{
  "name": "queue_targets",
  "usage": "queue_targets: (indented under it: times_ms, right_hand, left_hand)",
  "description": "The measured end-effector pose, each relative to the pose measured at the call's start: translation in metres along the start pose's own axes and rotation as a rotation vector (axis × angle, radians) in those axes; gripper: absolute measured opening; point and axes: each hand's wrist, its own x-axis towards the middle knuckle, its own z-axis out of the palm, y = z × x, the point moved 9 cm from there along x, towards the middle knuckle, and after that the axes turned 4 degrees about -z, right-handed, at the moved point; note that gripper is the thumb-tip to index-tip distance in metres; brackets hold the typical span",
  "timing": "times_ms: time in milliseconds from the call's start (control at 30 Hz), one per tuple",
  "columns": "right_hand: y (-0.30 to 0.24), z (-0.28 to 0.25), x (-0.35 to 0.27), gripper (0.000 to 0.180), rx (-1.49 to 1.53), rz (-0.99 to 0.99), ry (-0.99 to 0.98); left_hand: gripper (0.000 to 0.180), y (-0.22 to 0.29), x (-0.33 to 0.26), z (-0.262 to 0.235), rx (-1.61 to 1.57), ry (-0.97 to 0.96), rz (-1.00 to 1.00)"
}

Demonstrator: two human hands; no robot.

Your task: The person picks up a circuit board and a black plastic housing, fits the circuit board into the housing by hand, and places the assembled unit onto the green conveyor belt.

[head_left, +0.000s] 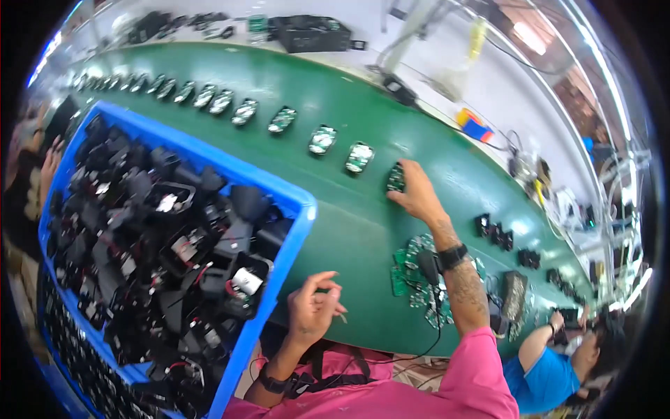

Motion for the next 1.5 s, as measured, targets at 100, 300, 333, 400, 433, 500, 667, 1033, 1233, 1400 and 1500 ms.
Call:
queue_targets:
  times_ms: [100, 300, 333, 400, 433, 500, 667, 1033, 1233, 1400, 1500]
  right_hand:
    - [0.002, -0.008, -0.004, 0.081, -0.012, -0.085, 0.036]
    - [0.14, -0.089, -0.058, 0.079, -0.591, 0.385, -0.01]
    - [0.149, -0.099, -0.073, 0.076, -0.633, 0.523, -0.037]
    - [0.189, -0.102, -0.097, 0.06, -0.682, 0.622, -0.114]
    - [0.199, -0.101, -0.105, 0.054, -0.666, 0.668, -0.156]
    - [0.214, -0.102, -0.111, 0.048, -0.655, 0.674, -0.175]
    - [0.093, -0.101, -0.1, 0.038, -0.26, 0.458, -0.062]
    - [-0.132, -0.009, -0.19, 0.042, 0.314, -0.074, -0.059]
    - [-0.11, 0.004, -0.204, 0.013, 0.441, -0.058, -0.159]
    - [-0.044, -0.044, -0.181, 0.023, 0.15, 0.114, 0.193]
    - [-0.02, -0.046, -0.161, 0.042, -0.001, 0.091, 0.154]
  left_hand:
    - [0.031, -0.001, 0.0, -0.009, -0.007, 0.02, -0.009]
    - [0.029, -0.002, 0.001, -0.007, -0.031, 0.024, -0.016]
    - [0.028, -0.003, 0.001, -0.008, -0.011, 0.024, -0.014]
    - [0.028, -0.003, 0.003, -0.007, 0.003, 0.016, -0.009]
    - [0.028, -0.003, 0.002, -0.007, 0.008, 0.009, -0.014]
    - [0.028, -0.003, 0.002, -0.005, 0.015, -0.001, -0.022]
    - [0.037, 0.002, 0.001, -0.001, 0.125, 0.052, 0.04]
    - [0.081, 0.021, -0.023, 0.046, 0.595, -0.112, 0.327]
    - [0.076, 0.011, -0.022, 0.044, 0.503, -0.139, 0.231]
    - [0.076, 0.001, -0.017, 0.037, 0.387, -0.125, 0.045]
    - [0.079, 0.002, -0.015, 0.043, 0.381, -0.151, 0.034]
